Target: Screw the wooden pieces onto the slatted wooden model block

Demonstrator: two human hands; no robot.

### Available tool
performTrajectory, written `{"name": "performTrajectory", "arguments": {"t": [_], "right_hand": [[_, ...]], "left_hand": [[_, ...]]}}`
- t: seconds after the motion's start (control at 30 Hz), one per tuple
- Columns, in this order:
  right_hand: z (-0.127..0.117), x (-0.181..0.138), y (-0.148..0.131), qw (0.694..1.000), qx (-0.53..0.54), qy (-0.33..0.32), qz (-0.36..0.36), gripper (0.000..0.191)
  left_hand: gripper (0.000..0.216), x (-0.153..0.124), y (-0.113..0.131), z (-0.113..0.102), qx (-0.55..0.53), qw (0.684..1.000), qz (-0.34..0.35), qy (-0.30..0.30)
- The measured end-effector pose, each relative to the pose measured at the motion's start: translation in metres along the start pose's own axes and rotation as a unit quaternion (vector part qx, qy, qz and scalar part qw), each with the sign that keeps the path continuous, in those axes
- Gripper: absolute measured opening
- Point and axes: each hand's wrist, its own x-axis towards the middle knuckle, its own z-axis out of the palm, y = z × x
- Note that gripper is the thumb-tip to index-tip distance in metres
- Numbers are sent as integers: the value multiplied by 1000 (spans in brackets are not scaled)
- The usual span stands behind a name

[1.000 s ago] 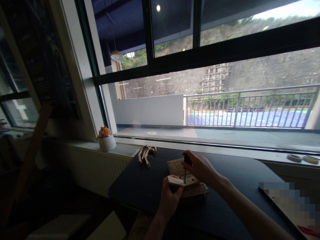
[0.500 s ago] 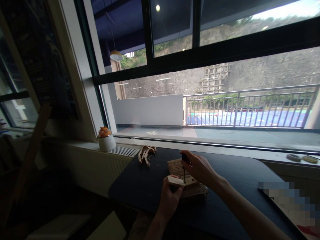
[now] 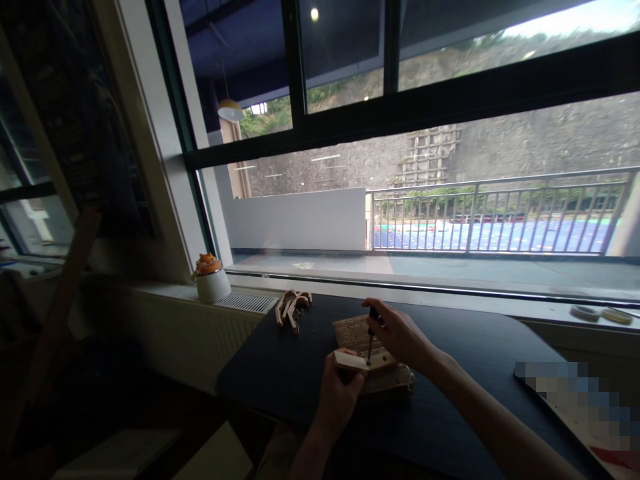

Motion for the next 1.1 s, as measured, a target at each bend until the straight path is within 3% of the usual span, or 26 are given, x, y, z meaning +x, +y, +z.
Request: {"name": "performTrajectory", "arguments": {"t": [0.3,0.9,1.1], "right_hand": [[-10,0,-16,998,5,-46,-36,46],[-2,-3,-9,1000,-7,-13,5,33],[-12,-3,-15,999,-6,-40,-6,35]], "left_hand": [[28,0,-7,0,-7,1000,-3,-6],[28,-1,-5,1,1,1000,-9,-5],[27,0,-5,0,5,1000,3,3]]}}
